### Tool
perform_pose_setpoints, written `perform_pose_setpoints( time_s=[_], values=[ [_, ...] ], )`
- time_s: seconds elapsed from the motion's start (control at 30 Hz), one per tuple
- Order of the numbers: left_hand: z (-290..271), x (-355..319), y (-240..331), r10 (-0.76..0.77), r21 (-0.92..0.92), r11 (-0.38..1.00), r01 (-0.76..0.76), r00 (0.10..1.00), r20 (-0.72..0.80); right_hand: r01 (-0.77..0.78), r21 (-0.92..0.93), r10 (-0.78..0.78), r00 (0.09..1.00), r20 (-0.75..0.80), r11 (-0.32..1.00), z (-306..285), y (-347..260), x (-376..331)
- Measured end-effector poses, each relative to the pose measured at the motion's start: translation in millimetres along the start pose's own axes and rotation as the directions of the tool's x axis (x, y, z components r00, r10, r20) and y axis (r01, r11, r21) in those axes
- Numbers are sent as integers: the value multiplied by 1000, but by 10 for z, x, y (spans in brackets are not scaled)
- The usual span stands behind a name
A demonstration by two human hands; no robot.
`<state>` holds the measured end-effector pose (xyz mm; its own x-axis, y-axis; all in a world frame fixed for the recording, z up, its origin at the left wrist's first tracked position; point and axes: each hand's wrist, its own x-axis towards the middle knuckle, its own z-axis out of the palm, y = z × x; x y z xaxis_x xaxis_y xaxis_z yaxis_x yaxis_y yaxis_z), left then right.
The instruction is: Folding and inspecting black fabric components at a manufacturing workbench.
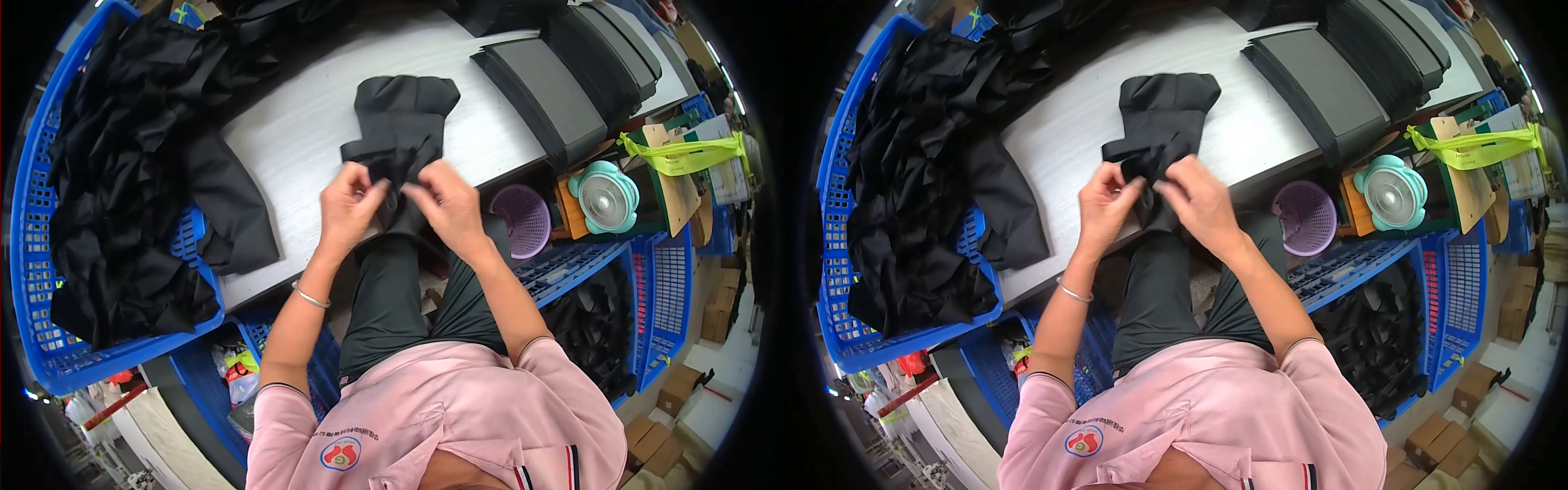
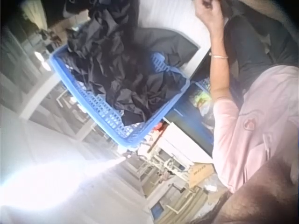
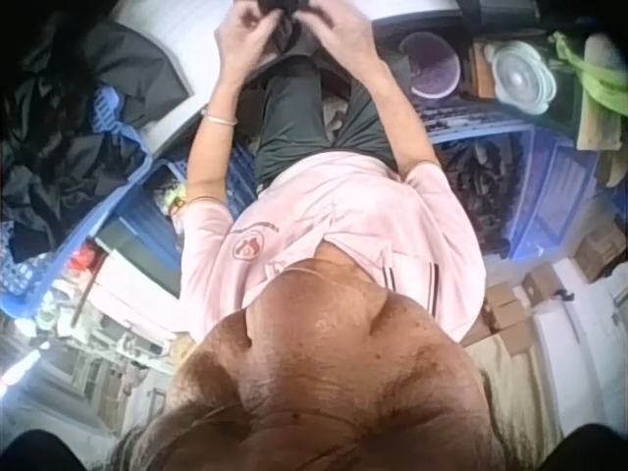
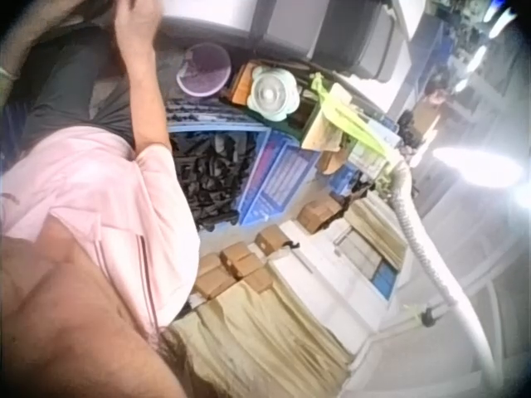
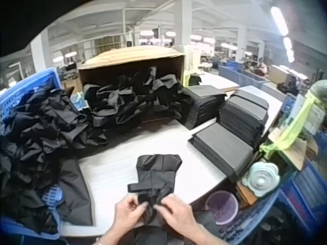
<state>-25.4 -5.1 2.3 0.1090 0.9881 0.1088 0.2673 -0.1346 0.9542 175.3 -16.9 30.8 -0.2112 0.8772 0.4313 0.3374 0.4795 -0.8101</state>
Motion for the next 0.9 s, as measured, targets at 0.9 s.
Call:
perform_pose_setpoints(
  time_s=[0.9],
  values=[
    [339, 535, 351, 123, 55, 992, -110, 902, -415, -439, 668, 511, 853, 100, 601, -121, 217, -165]
  ],
)
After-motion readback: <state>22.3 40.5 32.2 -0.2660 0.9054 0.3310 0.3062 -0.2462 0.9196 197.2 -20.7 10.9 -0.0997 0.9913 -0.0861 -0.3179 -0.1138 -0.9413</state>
